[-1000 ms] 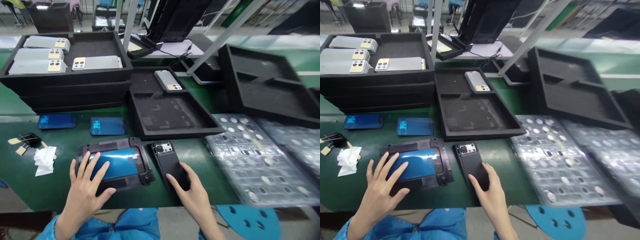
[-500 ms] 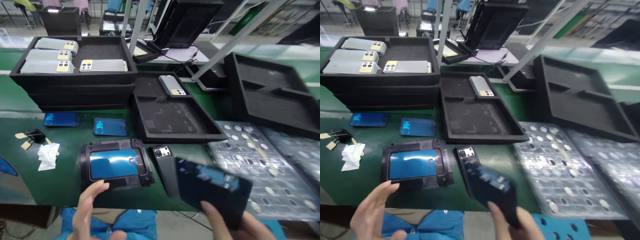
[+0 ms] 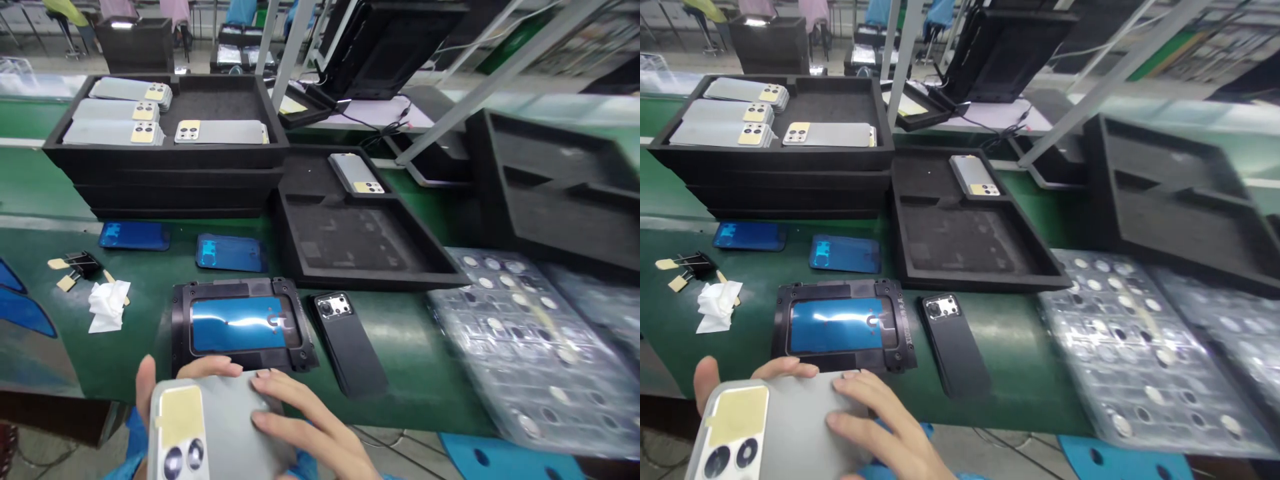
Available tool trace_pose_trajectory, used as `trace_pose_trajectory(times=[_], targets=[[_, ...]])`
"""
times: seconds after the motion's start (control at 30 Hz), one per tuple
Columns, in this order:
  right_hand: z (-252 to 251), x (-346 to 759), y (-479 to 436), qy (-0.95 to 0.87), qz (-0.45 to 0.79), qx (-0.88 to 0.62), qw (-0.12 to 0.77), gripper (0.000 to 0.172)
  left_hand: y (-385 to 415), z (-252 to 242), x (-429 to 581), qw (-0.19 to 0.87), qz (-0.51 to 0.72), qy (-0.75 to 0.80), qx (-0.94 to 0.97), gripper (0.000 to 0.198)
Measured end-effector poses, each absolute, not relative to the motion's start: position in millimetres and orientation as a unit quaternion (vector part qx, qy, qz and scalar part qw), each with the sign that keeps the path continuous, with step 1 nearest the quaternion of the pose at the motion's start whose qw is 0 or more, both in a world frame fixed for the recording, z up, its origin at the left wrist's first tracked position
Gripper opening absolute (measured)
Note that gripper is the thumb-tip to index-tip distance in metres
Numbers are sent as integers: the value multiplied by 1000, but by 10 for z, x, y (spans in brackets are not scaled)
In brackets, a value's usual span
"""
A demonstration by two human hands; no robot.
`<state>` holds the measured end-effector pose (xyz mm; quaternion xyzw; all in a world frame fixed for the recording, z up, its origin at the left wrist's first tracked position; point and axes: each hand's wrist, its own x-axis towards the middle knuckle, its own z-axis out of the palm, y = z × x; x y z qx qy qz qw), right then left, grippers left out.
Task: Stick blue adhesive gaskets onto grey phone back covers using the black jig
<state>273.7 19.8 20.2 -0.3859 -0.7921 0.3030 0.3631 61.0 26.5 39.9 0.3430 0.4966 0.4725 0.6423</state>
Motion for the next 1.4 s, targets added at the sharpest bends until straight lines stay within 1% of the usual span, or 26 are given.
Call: trace_pose_trajectory(times=[0.1,0.17,0.3,0.37,0.43,0.47,0.53,0.57,0.6,0.67,0.7,0.73,0.9,1.03,1.13,1.4], targets=[[176,2795,207,-789,322,-385,353,55,313,511,623,723,475,436,251,74],[159,2799,237,-791,326,-377,355,62,340,543,624,763,486,381,191,78],[172,2792,320,-798,324,-359,360,65,361,423,663,780,500,319,202,84],[206,2808,365,-794,316,-361,374,62,374,287,689,745,538,305,251,83],[242,2854,424,-782,305,-381,388,55,405,153,684,643,610,330,324,71],[257,2889,460,-774,296,-398,394,51,430,102,662,598,635,347,344,73],[272,2981,547,-757,274,-446,392,46,505,41,577,515,668,388,372,94],[272,3033,596,-750,265,-470,383,45,553,29,522,486,669,414,380,96],[268,3083,647,-746,258,-491,370,46,606,24,464,454,664,447,391,87],[253,3168,746,-747,254,-515,336,46,717,22,367,421,624,521,402,59],[245,3196,794,-751,255,-518,321,45,770,20,335,418,601,549,404,49],[240,3213,840,-757,254,-517,309,45,818,16,317,423,581,566,404,44],[266,3162,1045,-799,234,-492,255,45,972,6,367,452,539,570,426,37],[277,3111,1140,-827,244,-459,214,48,1006,23,397,477,531,564,415,43],[258,3116,1157,-827,247,-459,213,48,1003,28,388,486,523,566,412,45],[255,3138,1158,-825,258,-459,208,50,995,46,382,479,504,583,420,41]])
